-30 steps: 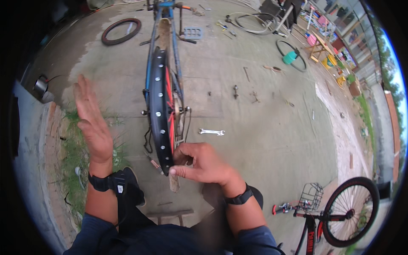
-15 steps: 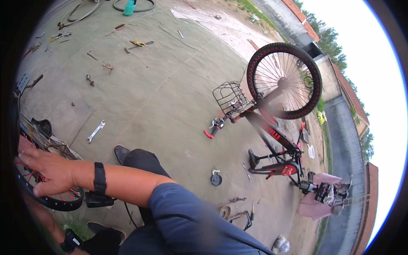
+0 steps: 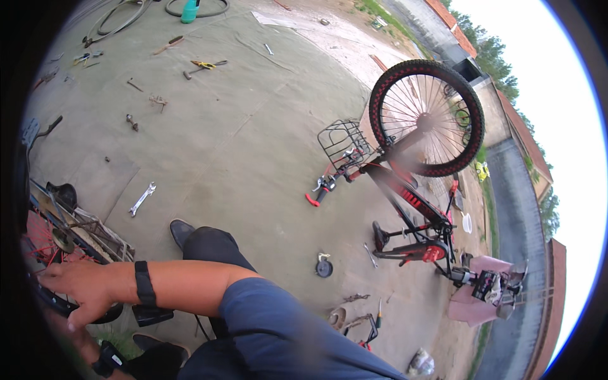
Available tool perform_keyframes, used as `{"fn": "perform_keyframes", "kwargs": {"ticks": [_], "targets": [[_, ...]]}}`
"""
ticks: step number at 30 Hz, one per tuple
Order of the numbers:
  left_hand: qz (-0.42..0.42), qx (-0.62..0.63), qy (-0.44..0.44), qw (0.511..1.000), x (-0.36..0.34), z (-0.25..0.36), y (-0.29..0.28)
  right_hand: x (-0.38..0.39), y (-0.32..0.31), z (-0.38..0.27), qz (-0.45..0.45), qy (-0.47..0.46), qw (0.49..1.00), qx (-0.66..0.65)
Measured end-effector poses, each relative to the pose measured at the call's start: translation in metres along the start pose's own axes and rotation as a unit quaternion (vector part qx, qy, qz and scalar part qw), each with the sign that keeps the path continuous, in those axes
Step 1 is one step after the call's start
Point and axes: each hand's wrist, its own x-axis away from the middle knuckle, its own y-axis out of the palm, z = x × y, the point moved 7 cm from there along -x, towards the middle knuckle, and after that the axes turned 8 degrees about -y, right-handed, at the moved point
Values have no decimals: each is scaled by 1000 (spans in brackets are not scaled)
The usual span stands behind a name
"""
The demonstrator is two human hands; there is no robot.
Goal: The person adjusts the rear wheel of a bicycle, using a wrench to tighten the axle nuts and checking the wheel alignment. The person also briefly handles a screwdriver and moves around the workspace to access tools.
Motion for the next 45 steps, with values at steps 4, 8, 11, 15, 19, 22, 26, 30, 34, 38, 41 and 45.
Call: {"fn": "perform_keyframes", "kwargs": {"ticks": [4, 8, 11, 15, 19, 22, 26, 30, 34, 38, 41, 45], "targets": [[-18, 82, -25, 996, -2, 3, -9, 2, -14, -14, 6, 17, 1000, 4], [-7, 140, 13, 990, -9, 39, -13, -9, -13, -19, -49, 75, 996, 13], [50, 65, 44, 996, -22, 51, -41, -15, -49, -19, -1, 81, 995, 55], [111, 5, -2, 994, -24, 41, -86, -4, -132, -10, 316, 180, 930, -49], [130, -30, -80, 988, -5, -2, -112, 25, -203, -22, 507, 160, 845, -50], [137, -46, -125, 981, 9, -40, -129, 42, -231, -28, 548, 127, 825, -55], [158, 33, -232, 959, 27, -85, -138, 49, -247, -36, 580, 115, 805, -43], [161, 70, -269, 947, 34, -89, -130, 50, -253, -40, 610, 101, 785, -40], [106, 96, -301, 943, 46, -112, -122, 44, -237, -51, 610, 112, 784, -13], [20, 59, -341, 938, 55, -109, -95, 40, -198, -44, 555, 178, 807, -96], [-52, 32, -320, 945, 68, -115, -79, 25, -144, -38, 445, 244, 854, -114], [-135, -59, -280, 949, 85, -107, -41, -11, -67, -22, 179, 293, 935, -88]]}}
